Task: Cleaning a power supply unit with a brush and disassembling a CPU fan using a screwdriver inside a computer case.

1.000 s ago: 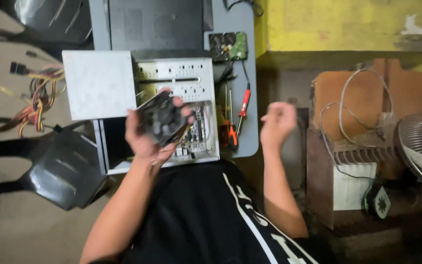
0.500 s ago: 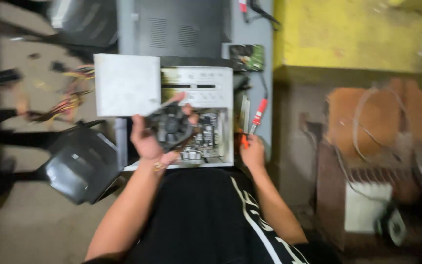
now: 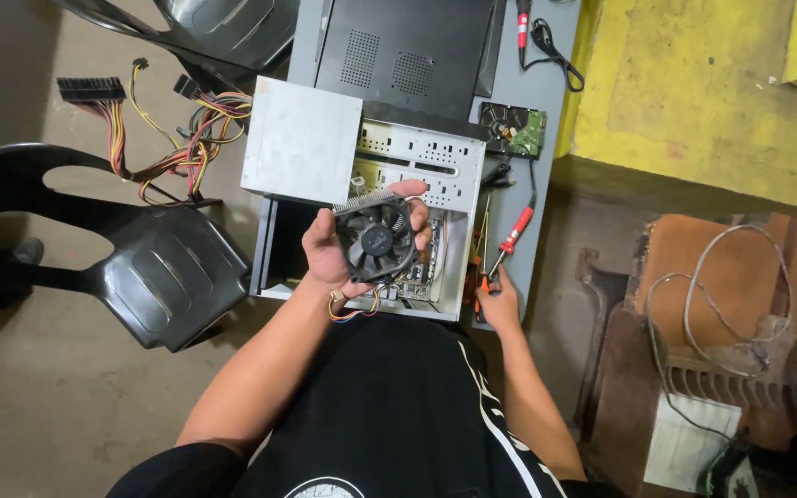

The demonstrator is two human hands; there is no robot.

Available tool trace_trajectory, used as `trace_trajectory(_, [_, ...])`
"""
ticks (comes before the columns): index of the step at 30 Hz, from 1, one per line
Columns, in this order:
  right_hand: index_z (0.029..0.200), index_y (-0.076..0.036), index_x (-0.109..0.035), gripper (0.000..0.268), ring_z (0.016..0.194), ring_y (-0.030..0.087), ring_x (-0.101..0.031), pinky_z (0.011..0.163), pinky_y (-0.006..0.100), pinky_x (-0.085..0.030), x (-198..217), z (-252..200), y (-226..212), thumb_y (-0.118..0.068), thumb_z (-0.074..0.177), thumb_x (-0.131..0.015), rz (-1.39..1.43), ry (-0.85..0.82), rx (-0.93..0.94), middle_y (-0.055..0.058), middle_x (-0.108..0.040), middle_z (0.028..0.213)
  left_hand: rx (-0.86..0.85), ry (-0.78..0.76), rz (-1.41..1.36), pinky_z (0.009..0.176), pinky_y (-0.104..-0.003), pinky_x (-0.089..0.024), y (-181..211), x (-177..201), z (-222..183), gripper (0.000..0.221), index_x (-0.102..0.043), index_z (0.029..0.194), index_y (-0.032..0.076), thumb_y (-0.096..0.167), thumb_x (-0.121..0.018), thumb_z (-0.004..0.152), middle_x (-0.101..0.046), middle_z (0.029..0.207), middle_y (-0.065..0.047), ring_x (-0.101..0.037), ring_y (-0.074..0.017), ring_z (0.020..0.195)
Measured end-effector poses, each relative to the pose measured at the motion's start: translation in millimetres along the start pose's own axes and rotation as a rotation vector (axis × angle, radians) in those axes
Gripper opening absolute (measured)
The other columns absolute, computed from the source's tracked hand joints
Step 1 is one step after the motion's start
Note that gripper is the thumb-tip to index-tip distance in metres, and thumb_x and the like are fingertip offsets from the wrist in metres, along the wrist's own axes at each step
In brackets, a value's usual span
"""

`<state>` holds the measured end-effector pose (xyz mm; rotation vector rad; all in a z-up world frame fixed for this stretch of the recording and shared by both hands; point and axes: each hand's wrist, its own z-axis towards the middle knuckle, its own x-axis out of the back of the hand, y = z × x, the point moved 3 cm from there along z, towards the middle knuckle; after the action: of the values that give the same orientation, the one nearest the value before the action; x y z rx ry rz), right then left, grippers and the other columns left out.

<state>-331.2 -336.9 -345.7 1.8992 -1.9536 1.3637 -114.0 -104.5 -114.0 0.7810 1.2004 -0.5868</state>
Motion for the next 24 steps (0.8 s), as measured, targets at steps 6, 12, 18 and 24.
trace_trajectory(6, [0.157, -0.010, -0.045, 0.071, 0.105, 0.033, -0.071, 0.090, 0.043, -0.059, 3, 5, 2, -0.017, 0.089, -0.067, 0.017, -0.029, 0.051, 0.020, -0.071, 0.117, 0.033, 0.019, -0.019, 0.099, -0.045, -0.054, 0, -2, -2, 0.125, -0.028, 0.154, -0.007, 0.076, -0.070, 0.071, -0.050, 0.115, -0.019, -0.062, -0.0325, 0.108])
trace_trajectory(12, [0.155, -0.004, -0.045, 0.061, 0.087, 0.027, -0.067, 0.068, 0.036, -0.058, 21, -17, -7, -0.006, 0.094, -0.045, 0.288, -0.050, 0.218, 0.021, -0.068, 0.115, 0.066, 0.005, -0.074, 0.097, -0.045, -0.056, -2, 9, -1, 0.128, -0.024, 0.155, -0.010, 0.082, -0.061, 0.074, -0.051, 0.112, -0.018, -0.063, -0.0311, 0.104])
trace_trajectory(18, [0.133, -0.002, -0.054, 0.042, 0.065, 0.020, -0.057, 0.061, 0.026, -0.048, 15, 23, 48, -0.007, 0.095, -0.036, 0.599, 0.057, 0.395, 0.018, -0.062, 0.097, 0.052, 0.031, -0.092, 0.101, -0.044, -0.051, -7, 23, -7, 0.123, -0.026, 0.154, -0.010, 0.081, -0.059, 0.078, -0.052, 0.119, -0.019, -0.064, -0.0334, 0.112])
trace_trajectory(24, [0.132, -0.001, -0.052, 0.029, 0.060, 0.015, -0.056, 0.057, 0.025, -0.048, 45, 8, 21, -0.014, 0.105, -0.052, 0.664, 0.089, 0.508, 0.014, -0.062, 0.093, 0.025, 0.065, -0.063, 0.099, -0.045, -0.053, -6, 16, -6, 0.109, -0.038, 0.146, -0.007, 0.076, -0.063, 0.078, -0.053, 0.119, -0.022, -0.066, -0.0367, 0.110])
